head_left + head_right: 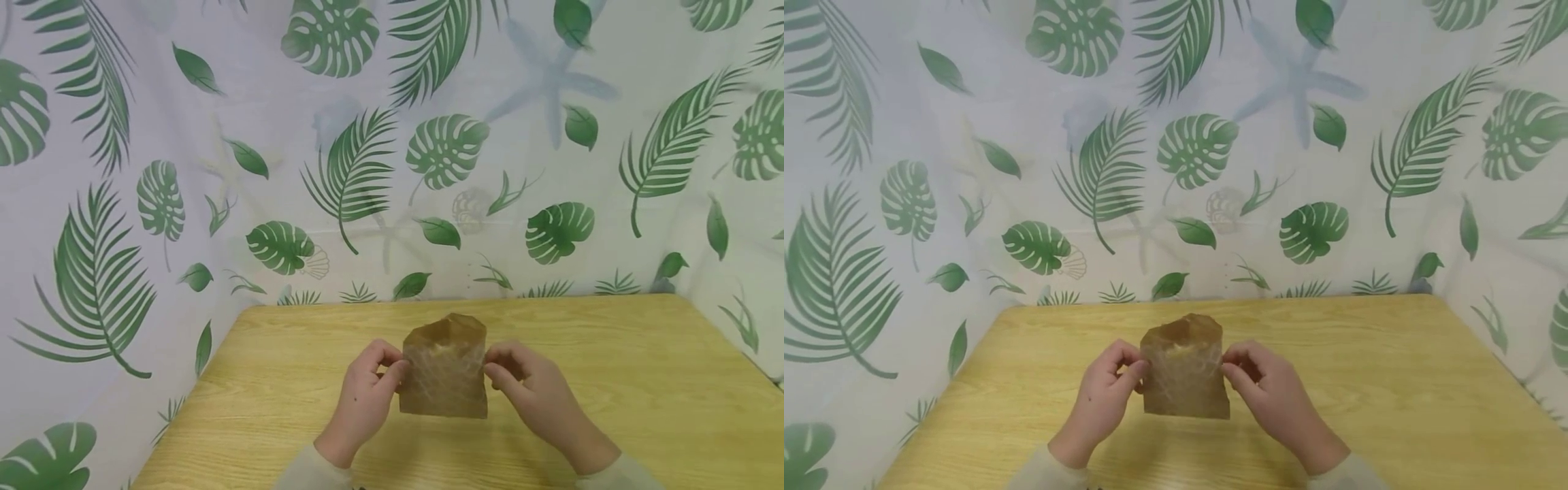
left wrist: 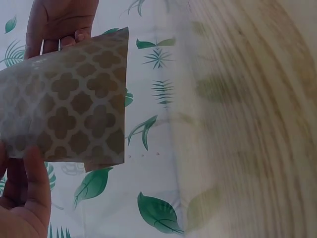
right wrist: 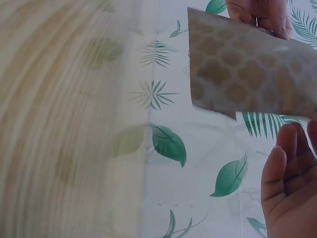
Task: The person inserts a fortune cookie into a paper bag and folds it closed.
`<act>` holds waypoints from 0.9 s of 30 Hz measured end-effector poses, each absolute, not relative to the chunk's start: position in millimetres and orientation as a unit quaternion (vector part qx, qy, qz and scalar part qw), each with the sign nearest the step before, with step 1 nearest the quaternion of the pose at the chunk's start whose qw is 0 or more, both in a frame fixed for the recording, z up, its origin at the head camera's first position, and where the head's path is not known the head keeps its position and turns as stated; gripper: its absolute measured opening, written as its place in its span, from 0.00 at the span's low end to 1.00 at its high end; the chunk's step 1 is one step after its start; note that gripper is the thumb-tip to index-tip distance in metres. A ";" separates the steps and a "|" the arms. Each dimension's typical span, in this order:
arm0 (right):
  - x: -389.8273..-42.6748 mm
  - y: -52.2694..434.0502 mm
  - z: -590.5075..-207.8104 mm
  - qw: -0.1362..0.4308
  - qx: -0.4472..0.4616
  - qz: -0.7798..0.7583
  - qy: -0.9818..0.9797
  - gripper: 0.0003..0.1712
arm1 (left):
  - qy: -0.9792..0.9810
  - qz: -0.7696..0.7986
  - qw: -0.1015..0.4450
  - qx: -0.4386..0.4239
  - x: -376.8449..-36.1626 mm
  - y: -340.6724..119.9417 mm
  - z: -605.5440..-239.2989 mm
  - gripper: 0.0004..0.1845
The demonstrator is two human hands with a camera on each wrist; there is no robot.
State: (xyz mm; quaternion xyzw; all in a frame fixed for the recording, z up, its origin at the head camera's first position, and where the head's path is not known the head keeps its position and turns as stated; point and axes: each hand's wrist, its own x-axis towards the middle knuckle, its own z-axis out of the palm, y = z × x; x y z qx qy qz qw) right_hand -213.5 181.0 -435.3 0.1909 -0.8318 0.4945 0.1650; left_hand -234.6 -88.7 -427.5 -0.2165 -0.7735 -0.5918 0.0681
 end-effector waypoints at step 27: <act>-214.0 176.7 -437.3 0.174 0.180 0.514 -0.821 0.04 | -0.814 -0.535 0.060 -0.218 -235.3 -88.7 -425.2 0.03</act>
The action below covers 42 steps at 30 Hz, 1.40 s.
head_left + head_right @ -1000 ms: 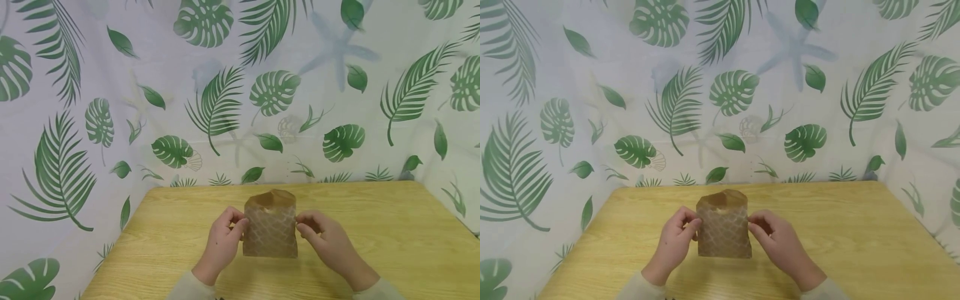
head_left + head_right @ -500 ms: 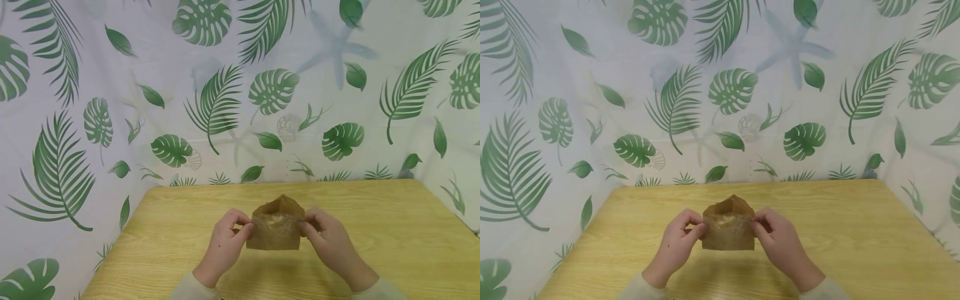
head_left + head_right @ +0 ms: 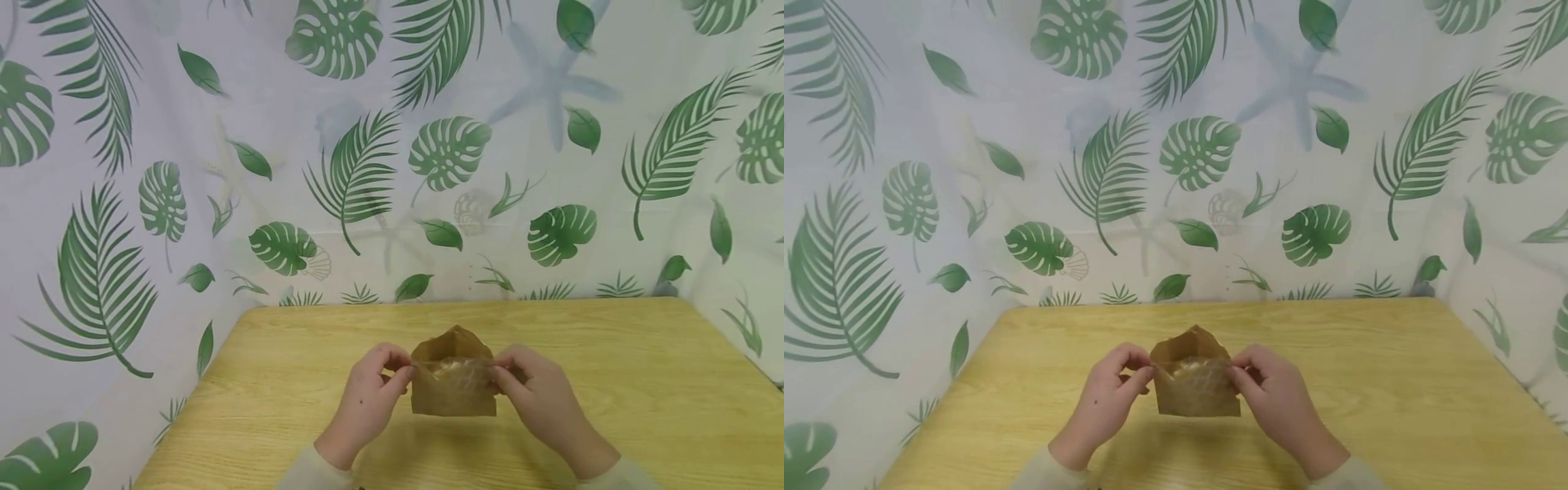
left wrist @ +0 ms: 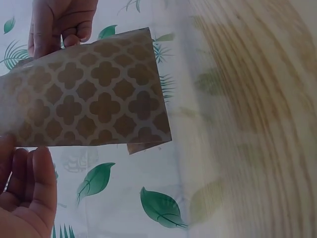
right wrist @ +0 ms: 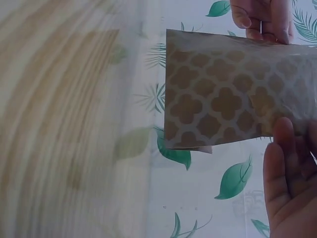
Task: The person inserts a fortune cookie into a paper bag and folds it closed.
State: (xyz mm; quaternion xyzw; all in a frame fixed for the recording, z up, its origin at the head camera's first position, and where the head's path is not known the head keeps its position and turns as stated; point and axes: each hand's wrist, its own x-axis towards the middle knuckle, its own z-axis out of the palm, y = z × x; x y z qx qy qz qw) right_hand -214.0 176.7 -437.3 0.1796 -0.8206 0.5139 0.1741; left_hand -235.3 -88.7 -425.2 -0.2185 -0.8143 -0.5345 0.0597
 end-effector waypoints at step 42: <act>-215.7 180.1 -439.6 0.134 0.174 0.545 -0.809 0.05 | -0.818 -0.513 0.083 -0.247 -239.8 -94.9 -427.5 0.06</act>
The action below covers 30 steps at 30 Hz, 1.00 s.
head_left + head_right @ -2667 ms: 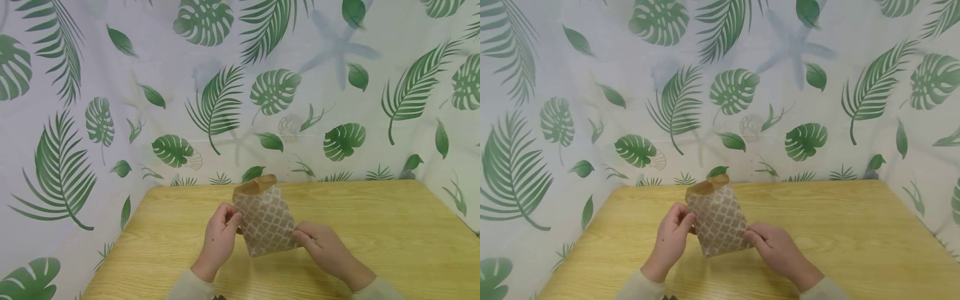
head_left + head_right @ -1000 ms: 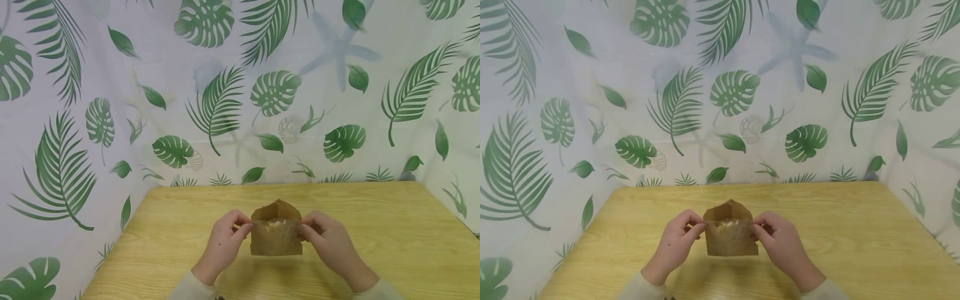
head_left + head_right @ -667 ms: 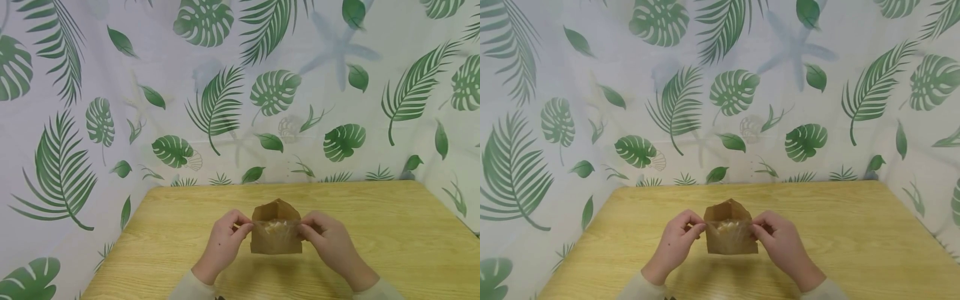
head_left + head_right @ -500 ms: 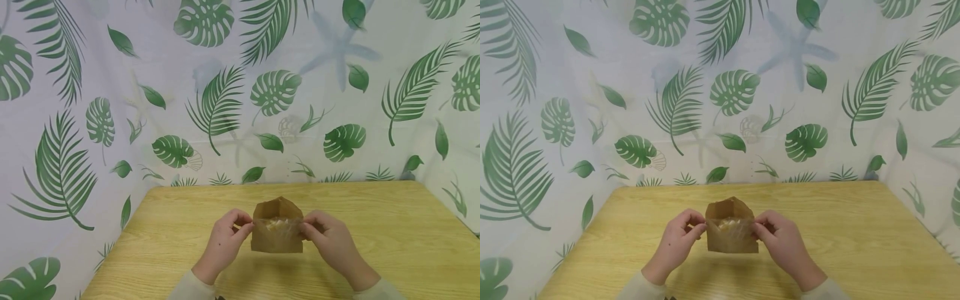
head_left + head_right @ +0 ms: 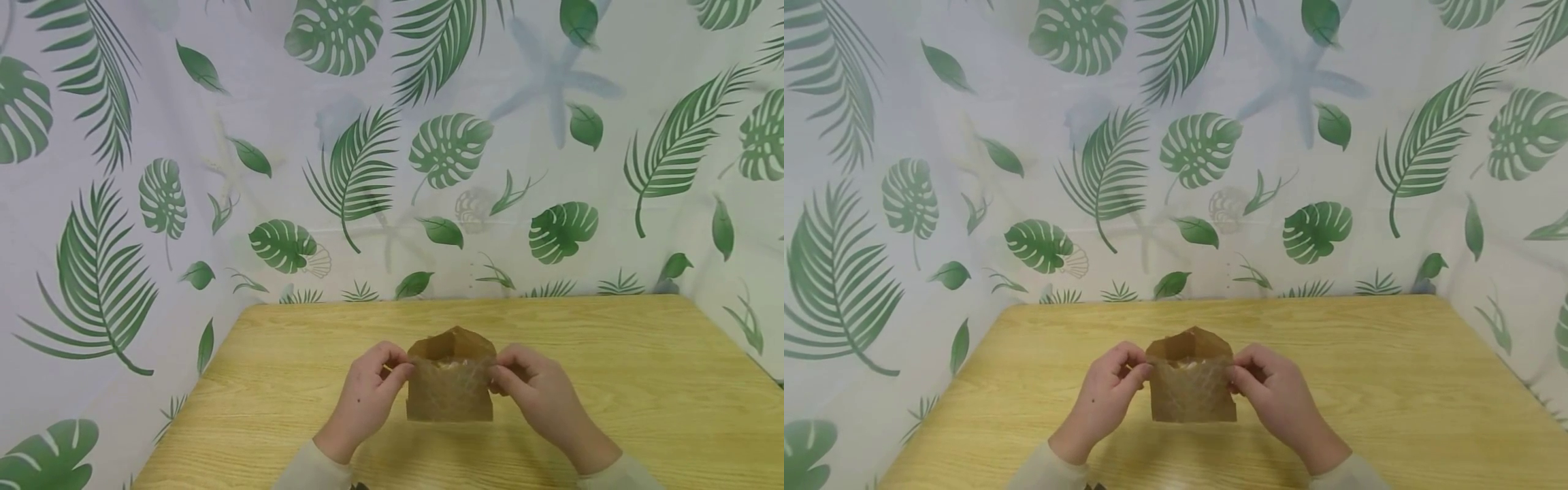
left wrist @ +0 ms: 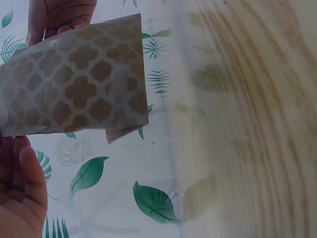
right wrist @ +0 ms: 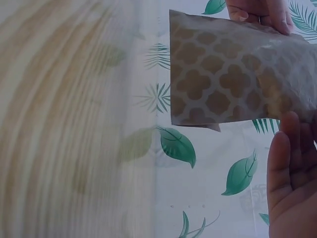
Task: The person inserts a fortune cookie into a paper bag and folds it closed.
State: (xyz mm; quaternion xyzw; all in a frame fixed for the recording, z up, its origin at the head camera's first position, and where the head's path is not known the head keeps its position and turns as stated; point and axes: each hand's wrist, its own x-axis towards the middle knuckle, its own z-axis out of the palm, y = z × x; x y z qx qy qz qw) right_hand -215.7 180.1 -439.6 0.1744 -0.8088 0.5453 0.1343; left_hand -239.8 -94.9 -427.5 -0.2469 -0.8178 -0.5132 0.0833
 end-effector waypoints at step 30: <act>-212.6 175.4 -436.2 0.107 0.172 0.566 -0.799 0.07 | -0.784 -0.560 0.004 -0.266 -235.0 -89.9 -430.6 0.05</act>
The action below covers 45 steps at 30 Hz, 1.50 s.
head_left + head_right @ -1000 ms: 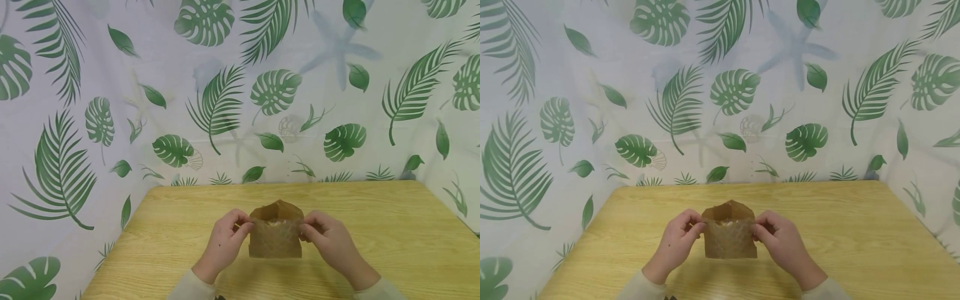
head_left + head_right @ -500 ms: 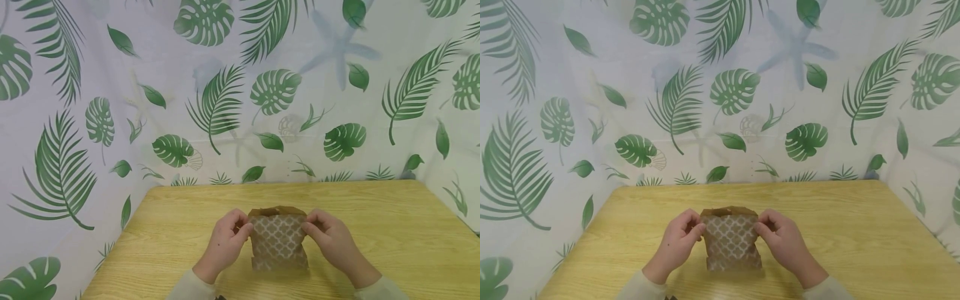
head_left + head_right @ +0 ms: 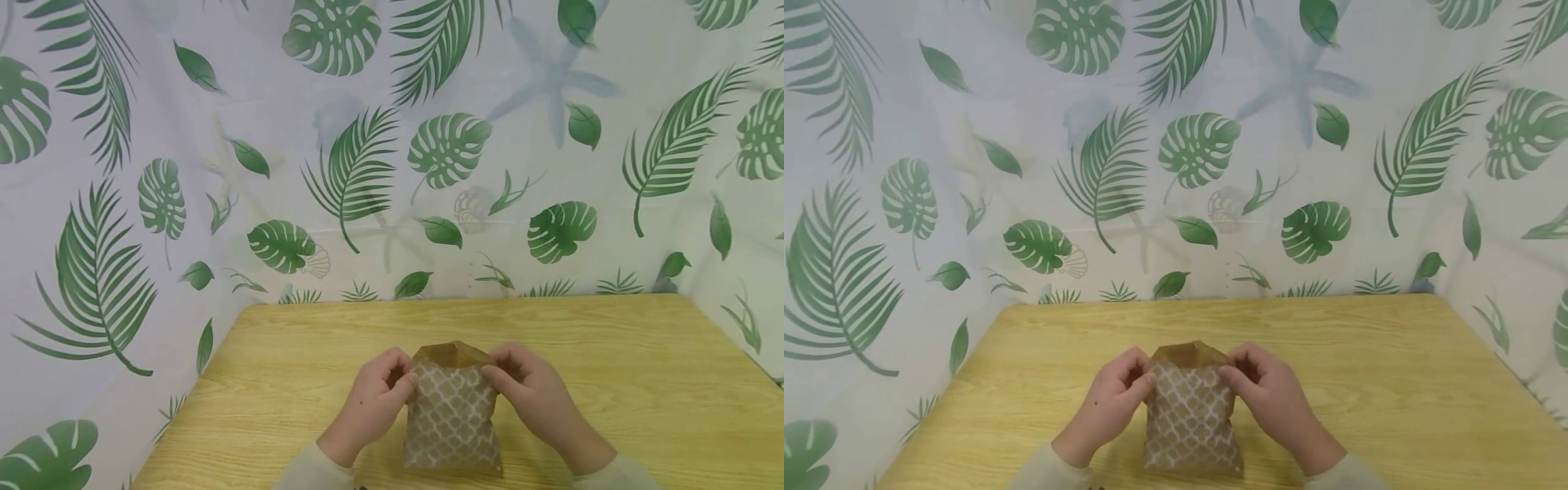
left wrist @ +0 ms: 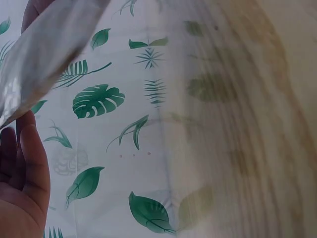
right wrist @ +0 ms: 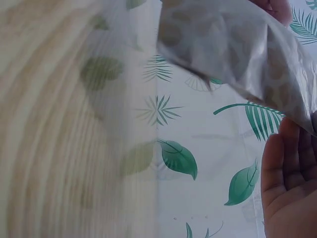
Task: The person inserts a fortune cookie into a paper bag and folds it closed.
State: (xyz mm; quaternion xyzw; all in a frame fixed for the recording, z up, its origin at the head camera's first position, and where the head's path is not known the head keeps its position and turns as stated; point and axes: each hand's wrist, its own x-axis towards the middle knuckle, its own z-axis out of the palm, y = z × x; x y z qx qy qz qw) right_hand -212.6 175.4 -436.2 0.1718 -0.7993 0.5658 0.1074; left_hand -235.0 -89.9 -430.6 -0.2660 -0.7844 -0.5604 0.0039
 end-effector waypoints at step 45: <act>-211.8 174.4 -439.7 0.096 0.144 0.540 -0.823 0.08 | -0.806 -0.536 -0.012 -0.250 -235.8 -91.7 -428.4 0.10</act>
